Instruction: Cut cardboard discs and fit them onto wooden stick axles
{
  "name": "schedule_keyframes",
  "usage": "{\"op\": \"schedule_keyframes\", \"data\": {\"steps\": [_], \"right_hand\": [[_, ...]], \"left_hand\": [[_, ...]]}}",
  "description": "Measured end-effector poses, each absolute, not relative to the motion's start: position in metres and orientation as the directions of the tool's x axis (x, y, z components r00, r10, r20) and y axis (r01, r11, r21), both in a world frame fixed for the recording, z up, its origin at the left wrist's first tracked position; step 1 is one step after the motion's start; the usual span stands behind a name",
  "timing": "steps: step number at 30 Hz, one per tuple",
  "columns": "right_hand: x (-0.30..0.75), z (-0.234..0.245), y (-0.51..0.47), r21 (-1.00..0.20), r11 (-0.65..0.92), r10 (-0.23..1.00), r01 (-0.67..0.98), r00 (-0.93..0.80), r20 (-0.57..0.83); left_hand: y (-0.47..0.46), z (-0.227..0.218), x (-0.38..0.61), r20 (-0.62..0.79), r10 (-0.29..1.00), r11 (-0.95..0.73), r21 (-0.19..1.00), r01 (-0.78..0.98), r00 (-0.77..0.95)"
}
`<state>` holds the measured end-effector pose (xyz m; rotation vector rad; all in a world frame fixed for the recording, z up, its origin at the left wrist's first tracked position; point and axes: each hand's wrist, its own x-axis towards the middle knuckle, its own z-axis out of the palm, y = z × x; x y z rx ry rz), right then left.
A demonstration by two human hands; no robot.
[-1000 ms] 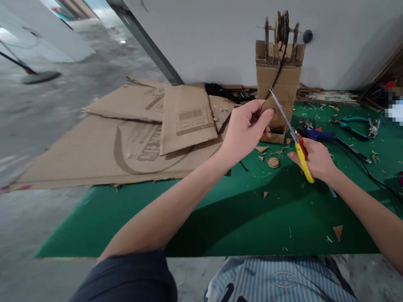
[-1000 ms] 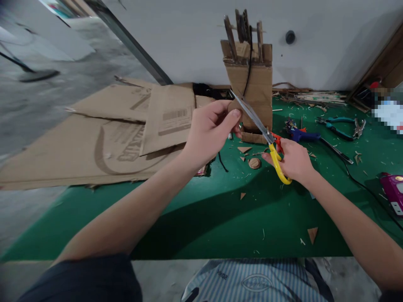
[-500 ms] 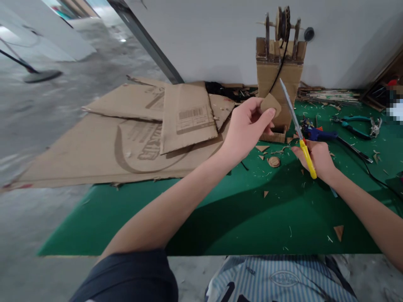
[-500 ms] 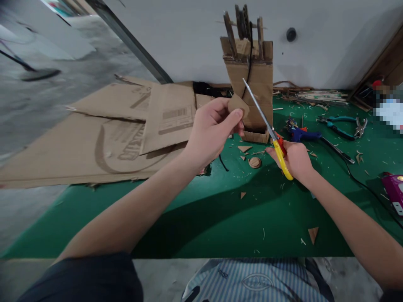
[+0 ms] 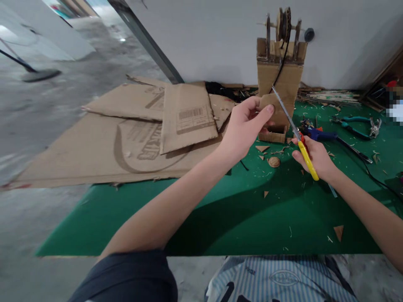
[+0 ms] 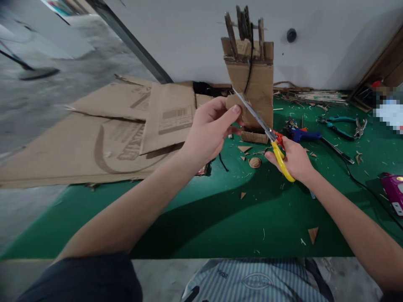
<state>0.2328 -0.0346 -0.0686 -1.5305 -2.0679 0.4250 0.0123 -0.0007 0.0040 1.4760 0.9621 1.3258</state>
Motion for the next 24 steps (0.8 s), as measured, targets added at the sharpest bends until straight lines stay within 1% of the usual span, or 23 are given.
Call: {"op": "schedule_keyframes", "data": {"steps": [3, 5, 10, 16, 20, 24], "right_hand": [[0.2305, -0.0642, -0.0364, -0.575, 0.258, 0.966, 0.777, -0.185, 0.183], [0.2293, -0.0617, -0.0373, -0.577, 0.244, 0.969, 0.780, -0.178, 0.169], [0.2291, -0.0625, -0.0372, -0.588, 0.236, 0.971, 0.774, -0.164, 0.174], [0.2300, -0.0652, -0.0368, -0.640, 0.252, 0.968, 0.726, -0.184, 0.173], [0.2299, -0.0648, -0.0365, -0.613, 0.233, 0.972, 0.755, -0.163, 0.168], [0.2299, -0.0664, -0.0364, -0.577, 0.261, 0.962, 0.774, -0.160, 0.220]], "left_hand": [[-0.0018, 0.0039, 0.0136, 0.290, 0.950, -0.292, 0.956, 0.002, 0.120], [-0.0028, 0.0045, 0.0145, 0.280, 0.952, -0.283, 0.959, 0.001, 0.124], [-0.0039, 0.0050, 0.0160, 0.263, 0.957, -0.258, 0.964, -0.054, 0.122], [-0.0022, 0.0023, 0.0161, 0.276, 0.956, -0.268, 0.960, -0.082, 0.104], [-0.0020, -0.0013, 0.0158, 0.301, 0.945, -0.290, 0.952, -0.094, 0.132], [-0.0029, -0.0033, 0.0155, 0.313, 0.939, -0.296, 0.947, -0.128, 0.144]]}}
